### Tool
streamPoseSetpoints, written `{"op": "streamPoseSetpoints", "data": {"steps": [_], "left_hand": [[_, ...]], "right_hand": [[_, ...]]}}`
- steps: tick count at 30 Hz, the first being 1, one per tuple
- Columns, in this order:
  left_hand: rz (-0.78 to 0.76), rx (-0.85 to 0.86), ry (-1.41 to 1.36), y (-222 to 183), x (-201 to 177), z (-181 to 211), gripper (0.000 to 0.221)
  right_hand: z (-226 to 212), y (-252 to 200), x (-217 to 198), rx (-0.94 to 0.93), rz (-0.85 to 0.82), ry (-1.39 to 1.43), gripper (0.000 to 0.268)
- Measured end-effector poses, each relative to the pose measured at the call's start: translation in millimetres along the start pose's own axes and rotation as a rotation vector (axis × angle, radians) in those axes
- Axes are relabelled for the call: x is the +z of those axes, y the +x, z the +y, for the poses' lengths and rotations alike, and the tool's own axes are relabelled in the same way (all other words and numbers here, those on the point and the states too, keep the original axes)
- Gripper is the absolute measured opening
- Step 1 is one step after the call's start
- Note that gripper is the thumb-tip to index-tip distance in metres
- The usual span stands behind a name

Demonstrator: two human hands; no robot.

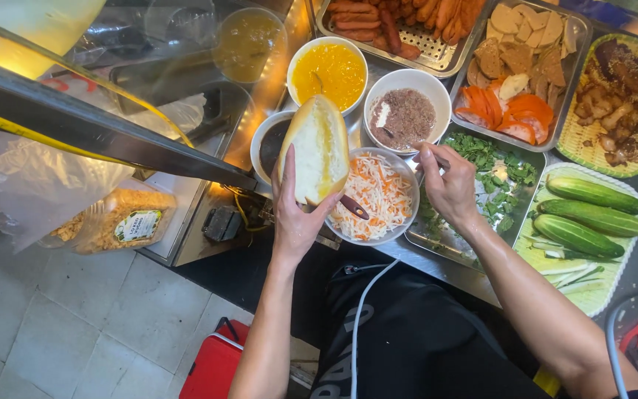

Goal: Prepare a Banh Mi sandwich by cutting bread, adding various meat and vegetable fillings, and toasting it in a press before completing a sale.

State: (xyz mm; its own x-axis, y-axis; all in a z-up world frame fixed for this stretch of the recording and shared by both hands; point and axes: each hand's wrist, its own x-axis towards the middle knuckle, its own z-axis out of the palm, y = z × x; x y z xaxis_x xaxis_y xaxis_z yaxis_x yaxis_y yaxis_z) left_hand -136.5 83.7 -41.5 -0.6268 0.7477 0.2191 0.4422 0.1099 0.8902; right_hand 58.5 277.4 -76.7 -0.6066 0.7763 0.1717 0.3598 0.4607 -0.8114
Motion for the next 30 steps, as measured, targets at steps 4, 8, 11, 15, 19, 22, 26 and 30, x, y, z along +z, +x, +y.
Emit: {"op": "streamPoseSetpoints", "data": {"steps": [4,8,11,15,19,22,26,30], "left_hand": [[-0.03,-0.007,0.018,2,7,1,0.106],[-0.084,-0.02,0.007,11,16,4,0.107],[-0.095,0.016,0.071,22,28,9,0.108],[-0.162,0.028,0.088,33,47,34,0.119],[-0.107,0.117,0.11,42,43,43,0.124],[-0.037,0.148,0.147,48,32,39,0.127],[-0.13,0.098,0.152,42,24,41,0.127],[-0.188,0.149,0.191,35,17,53,0.126]], "right_hand": [[31,-9,5,0.177,0.03,0.228,0.032],[44,-8,-3,0.489,0.179,0.781,0.031],[10,-4,-26,0.456,0.199,0.913,0.029],[-31,6,-37,-0.058,0.111,0.404,0.023],[-35,-15,-39,-0.49,0.032,-0.101,0.02],[-37,-35,-47,-0.641,-0.088,-0.106,0.02],[-36,-22,-67,-0.392,-0.164,0.097,0.019],[-50,18,-87,-0.002,-0.091,0.291,0.023]]}}
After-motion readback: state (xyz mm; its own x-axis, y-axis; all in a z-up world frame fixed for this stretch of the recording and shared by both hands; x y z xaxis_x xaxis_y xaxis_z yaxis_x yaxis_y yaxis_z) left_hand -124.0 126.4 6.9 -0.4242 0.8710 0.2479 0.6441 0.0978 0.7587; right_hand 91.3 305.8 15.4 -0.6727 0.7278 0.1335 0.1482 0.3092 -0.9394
